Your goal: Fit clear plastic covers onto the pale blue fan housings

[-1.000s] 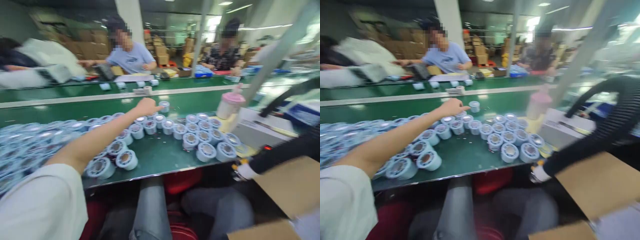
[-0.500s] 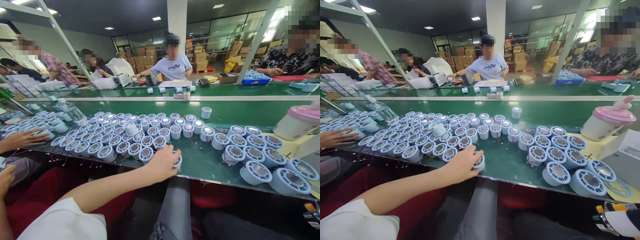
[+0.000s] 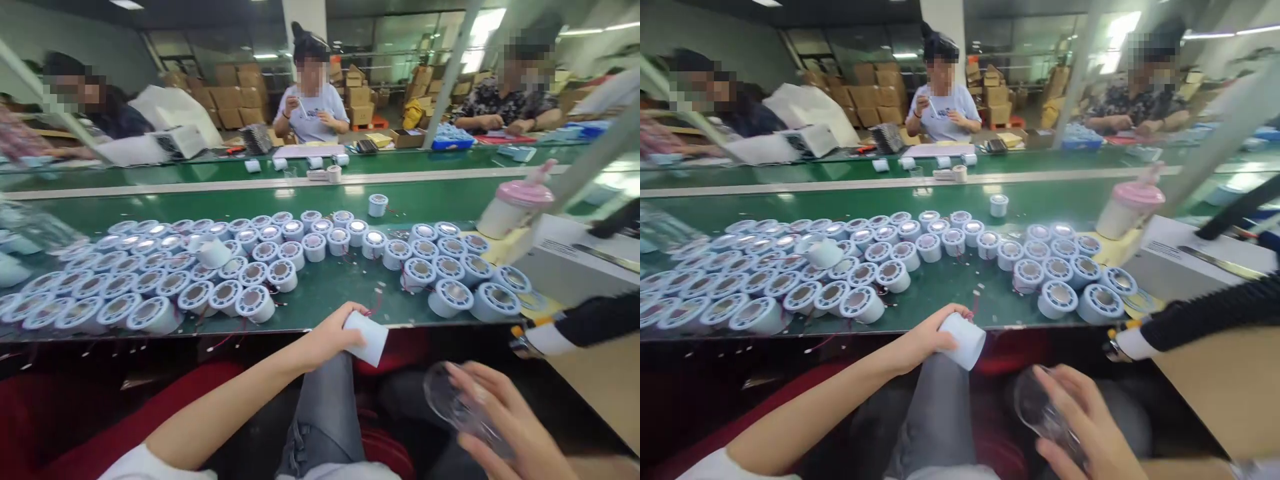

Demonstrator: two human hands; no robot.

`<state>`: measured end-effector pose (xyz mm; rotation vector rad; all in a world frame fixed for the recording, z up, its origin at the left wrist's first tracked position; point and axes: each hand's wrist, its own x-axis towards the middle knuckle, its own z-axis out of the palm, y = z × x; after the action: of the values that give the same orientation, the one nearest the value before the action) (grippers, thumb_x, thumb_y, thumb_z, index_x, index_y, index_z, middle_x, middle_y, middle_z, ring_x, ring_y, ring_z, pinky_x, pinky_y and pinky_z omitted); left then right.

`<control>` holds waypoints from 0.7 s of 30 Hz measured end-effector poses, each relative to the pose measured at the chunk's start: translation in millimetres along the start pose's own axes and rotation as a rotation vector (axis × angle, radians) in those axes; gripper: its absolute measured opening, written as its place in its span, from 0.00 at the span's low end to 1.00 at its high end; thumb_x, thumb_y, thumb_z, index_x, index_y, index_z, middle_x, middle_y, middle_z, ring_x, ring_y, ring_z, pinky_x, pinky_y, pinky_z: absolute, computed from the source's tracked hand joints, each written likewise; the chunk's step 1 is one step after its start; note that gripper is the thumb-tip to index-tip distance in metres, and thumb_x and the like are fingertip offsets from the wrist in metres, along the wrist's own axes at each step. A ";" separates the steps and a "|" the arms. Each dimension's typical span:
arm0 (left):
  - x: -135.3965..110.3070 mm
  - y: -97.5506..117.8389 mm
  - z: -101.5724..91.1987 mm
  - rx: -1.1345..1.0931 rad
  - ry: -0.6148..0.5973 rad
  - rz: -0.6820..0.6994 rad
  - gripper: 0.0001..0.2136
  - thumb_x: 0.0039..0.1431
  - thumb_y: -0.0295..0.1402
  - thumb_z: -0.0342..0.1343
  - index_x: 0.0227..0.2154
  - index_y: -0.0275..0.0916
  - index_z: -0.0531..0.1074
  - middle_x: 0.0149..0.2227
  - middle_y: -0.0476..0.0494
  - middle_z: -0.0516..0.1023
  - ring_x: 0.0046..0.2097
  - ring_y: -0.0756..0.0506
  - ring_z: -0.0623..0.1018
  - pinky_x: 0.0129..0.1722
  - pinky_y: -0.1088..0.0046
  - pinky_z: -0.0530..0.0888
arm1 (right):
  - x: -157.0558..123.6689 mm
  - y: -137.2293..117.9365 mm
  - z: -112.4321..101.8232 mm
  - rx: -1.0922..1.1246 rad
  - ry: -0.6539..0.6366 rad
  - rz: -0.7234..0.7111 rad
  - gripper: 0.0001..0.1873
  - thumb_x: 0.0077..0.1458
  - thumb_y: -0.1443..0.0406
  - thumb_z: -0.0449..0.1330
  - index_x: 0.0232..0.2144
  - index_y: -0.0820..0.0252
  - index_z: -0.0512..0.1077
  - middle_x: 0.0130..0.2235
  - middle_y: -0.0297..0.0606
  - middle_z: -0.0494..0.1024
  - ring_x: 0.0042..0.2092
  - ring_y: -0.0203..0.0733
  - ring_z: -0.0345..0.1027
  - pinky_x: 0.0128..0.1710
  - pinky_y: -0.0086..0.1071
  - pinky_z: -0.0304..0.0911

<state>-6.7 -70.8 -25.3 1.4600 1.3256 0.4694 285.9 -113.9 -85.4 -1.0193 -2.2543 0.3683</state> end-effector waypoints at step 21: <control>35.3 -0.1 45.6 -0.130 -0.462 -0.149 0.10 0.55 0.39 0.51 0.30 0.38 0.70 0.26 0.51 0.66 0.25 0.51 0.65 0.16 0.81 0.60 | 29.8 -28.8 9.2 -0.444 -0.128 0.155 0.22 0.53 0.69 0.62 0.51 0.56 0.75 0.58 0.48 0.69 0.44 0.54 0.67 0.36 0.42 0.72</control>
<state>41.8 -59.1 -54.2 1.2555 1.0029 0.1066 248.4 -110.6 -65.7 -1.4353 -2.4377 -0.0106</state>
